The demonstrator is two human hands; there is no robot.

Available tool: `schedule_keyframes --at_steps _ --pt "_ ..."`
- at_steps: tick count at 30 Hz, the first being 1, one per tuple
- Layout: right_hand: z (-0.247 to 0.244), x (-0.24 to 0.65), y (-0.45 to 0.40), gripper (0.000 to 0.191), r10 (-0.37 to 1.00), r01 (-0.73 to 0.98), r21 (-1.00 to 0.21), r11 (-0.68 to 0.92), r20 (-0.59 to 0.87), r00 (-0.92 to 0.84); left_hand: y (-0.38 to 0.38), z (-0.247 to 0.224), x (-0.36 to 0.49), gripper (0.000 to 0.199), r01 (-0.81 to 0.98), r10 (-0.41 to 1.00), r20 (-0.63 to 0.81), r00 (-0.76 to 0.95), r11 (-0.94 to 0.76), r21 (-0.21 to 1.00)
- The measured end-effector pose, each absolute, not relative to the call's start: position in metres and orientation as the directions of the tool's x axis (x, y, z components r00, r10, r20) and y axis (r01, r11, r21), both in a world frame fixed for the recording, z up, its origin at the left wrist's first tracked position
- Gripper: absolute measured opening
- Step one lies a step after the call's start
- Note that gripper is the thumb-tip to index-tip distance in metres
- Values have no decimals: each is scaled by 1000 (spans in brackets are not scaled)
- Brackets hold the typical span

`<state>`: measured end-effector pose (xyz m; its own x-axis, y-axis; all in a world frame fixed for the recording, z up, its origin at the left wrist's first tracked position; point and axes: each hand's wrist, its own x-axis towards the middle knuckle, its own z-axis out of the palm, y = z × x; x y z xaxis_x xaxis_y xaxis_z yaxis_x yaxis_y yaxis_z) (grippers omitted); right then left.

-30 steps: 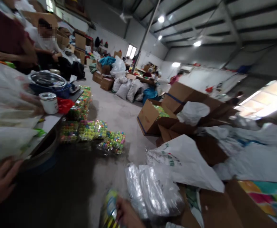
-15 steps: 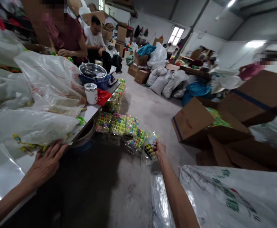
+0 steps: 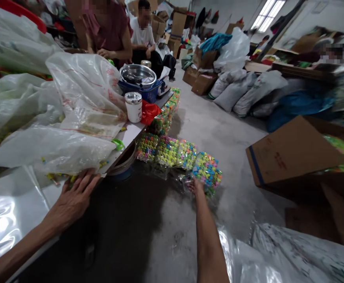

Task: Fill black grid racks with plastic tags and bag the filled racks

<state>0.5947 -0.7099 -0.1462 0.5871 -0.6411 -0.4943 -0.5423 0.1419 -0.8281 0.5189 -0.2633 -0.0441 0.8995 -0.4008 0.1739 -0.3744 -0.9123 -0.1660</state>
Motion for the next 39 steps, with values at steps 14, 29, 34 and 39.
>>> schedule_keyframes --at_steps 14,29,34,39 --pt "-210 359 -533 49 -191 -811 -430 396 -903 386 -272 -30 520 66 -325 -324 45 945 -945 33" --pt "-124 334 -409 43 297 -564 -770 -298 -636 712 -223 51 286 30 -536 -535 122 836 -748 392" --pt "-48 367 -325 48 578 -181 -903 -390 -393 715 -166 49 167 21 -192 -247 -36 968 -828 527" --pt "-10 399 -219 49 662 327 -764 -556 -168 731 -169 50 91 23 152 128 -83 988 -797 585"
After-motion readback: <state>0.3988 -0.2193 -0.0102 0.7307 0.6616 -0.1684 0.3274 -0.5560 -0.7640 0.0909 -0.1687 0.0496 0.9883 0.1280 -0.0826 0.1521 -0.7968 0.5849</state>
